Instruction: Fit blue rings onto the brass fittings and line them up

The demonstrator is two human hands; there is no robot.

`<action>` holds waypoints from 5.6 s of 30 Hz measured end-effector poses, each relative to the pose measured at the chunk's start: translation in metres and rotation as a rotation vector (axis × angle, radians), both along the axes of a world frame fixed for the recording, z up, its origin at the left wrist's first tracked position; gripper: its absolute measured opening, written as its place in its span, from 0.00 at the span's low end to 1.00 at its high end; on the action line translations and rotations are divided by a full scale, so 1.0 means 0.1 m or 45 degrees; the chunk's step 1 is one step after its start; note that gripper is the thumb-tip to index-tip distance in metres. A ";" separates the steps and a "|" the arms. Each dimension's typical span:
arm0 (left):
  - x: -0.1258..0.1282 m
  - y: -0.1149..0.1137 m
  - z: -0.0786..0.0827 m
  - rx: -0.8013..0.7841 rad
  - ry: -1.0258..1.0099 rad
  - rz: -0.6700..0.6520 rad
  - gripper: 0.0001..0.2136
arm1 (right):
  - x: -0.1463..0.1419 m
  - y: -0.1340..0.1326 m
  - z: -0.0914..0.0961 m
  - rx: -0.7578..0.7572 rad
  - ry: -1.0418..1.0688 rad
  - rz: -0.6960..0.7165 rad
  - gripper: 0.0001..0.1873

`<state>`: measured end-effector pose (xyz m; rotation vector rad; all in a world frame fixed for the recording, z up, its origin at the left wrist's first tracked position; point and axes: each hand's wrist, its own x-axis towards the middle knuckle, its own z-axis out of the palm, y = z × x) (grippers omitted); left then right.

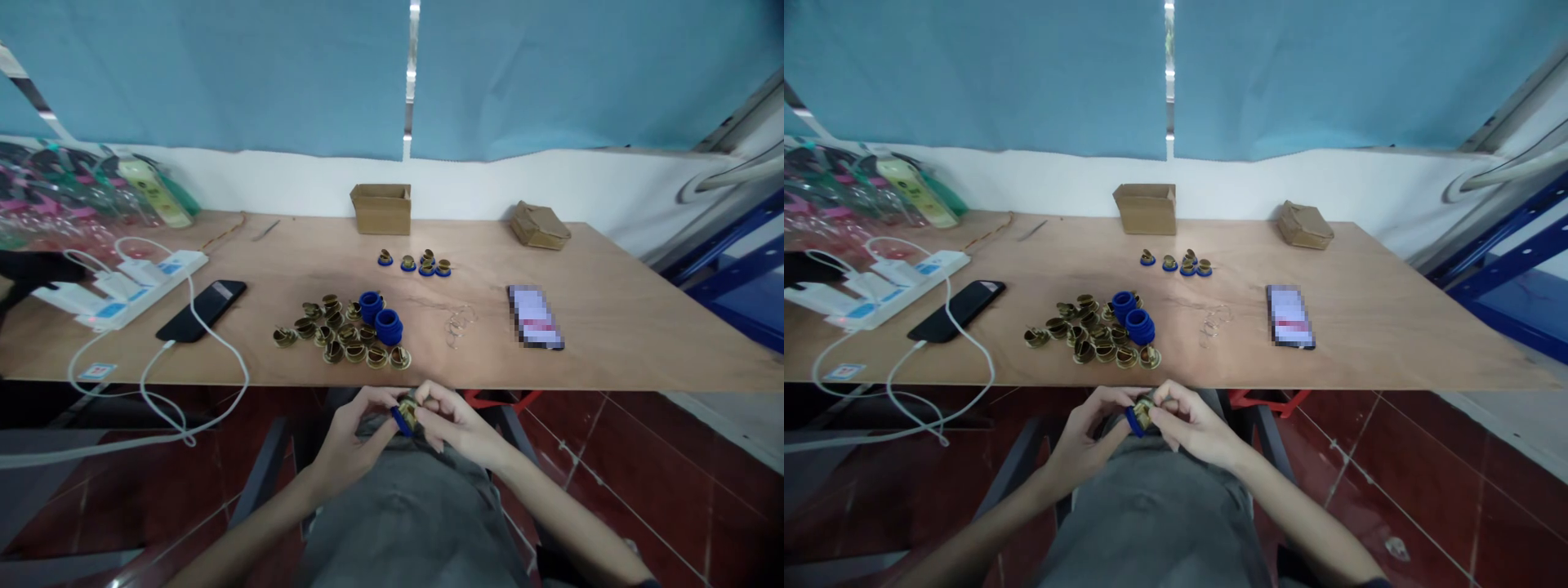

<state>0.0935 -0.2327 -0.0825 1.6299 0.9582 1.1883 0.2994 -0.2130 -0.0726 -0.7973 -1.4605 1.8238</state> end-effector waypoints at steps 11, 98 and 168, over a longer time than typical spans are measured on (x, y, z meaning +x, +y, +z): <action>-0.16 0.28 0.25 0.361 0.157 0.359 0.02 | 0.06 0.06 0.06 0.180 -0.071 -0.472 0.20; 0.16 0.14 0.20 -0.449 -0.140 -0.260 0.17 | 0.06 -0.05 0.02 1.535 -0.620 -0.437 0.11; -0.95 0.69 -0.08 0.503 1.106 0.508 0.17 | 0.60 1.42 0.26 1.381 -1.780 -0.469 0.14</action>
